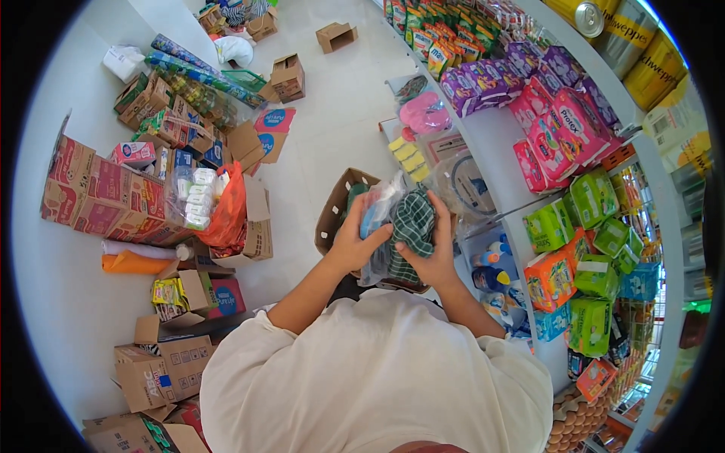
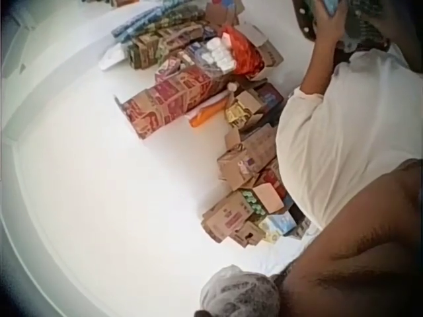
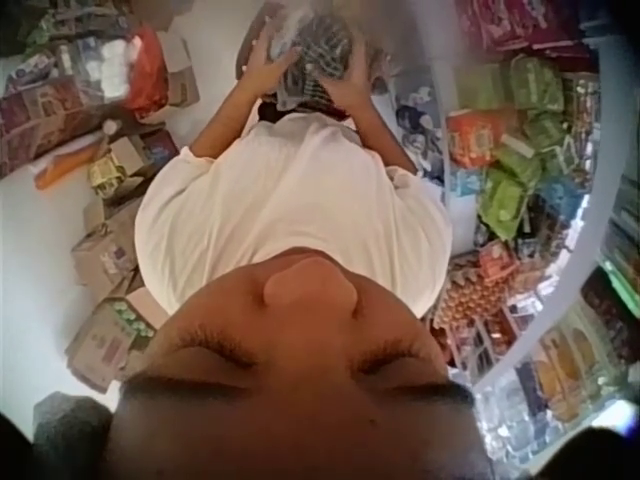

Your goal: Sorting and inspecting pairs of sandals inside a cardboard box.

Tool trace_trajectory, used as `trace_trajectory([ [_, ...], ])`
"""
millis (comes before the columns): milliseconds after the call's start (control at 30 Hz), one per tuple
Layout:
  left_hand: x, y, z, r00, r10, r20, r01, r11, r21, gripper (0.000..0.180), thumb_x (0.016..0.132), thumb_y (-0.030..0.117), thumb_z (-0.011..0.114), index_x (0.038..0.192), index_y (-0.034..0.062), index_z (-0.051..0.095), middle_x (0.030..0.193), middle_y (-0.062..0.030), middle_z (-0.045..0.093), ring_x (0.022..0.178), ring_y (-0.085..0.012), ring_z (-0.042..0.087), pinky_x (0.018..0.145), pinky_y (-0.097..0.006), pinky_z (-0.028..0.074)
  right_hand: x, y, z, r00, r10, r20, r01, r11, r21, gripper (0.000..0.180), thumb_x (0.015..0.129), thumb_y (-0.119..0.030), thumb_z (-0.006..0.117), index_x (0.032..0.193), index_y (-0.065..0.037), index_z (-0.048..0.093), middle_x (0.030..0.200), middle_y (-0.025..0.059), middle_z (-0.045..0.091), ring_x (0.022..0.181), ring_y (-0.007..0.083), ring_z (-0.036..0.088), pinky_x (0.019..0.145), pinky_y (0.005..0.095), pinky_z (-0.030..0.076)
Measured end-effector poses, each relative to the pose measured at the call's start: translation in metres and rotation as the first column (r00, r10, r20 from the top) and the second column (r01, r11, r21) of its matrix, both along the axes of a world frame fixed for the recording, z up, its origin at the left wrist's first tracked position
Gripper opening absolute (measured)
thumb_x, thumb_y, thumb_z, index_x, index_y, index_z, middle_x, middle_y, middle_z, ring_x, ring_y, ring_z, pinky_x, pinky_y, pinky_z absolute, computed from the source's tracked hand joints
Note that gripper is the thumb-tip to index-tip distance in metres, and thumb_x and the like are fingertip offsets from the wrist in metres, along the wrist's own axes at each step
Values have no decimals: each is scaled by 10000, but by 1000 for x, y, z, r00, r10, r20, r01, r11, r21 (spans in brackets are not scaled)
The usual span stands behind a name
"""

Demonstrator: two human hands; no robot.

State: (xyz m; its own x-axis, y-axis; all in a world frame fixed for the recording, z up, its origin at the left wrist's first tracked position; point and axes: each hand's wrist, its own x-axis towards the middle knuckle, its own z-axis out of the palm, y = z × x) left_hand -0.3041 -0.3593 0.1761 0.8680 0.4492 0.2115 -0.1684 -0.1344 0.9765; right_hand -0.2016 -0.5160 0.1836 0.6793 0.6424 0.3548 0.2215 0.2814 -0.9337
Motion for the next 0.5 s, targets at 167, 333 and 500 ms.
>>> trace_trajectory([
  [167,-1,-6,8,985,5,-170,-15,998,-56,503,928,272,709,1309,17,503,1222,-89,580,1109,-150,536,974,-295,427,16,2,-25,987,-152,56,159,974,-163,699,808,-36,765,1386,-16,372,1220,120,566,1124,202,570,994,332,446],
  [333,7,-6,-4,966,94,-241,-102,995,-21,496,956,278,679,1342,32,488,1196,-63,584,1106,-136,539,961,-295,438,9,2,-14,911,-207,358,278,947,-160,702,817,-69,754,1413,2,389,1243,155,543,1167,239,533,1010,367,426],
  [500,4,-2,21,970,-200,-139,136,917,-376,562,934,166,699,1406,27,426,1263,-56,562,1141,-145,532,993,-321,436,12,6,-16,967,-144,208,177,973,-151,651,841,-41,702,1401,63,386,1289,214,522,1188,334,539,1044,407,405],
])
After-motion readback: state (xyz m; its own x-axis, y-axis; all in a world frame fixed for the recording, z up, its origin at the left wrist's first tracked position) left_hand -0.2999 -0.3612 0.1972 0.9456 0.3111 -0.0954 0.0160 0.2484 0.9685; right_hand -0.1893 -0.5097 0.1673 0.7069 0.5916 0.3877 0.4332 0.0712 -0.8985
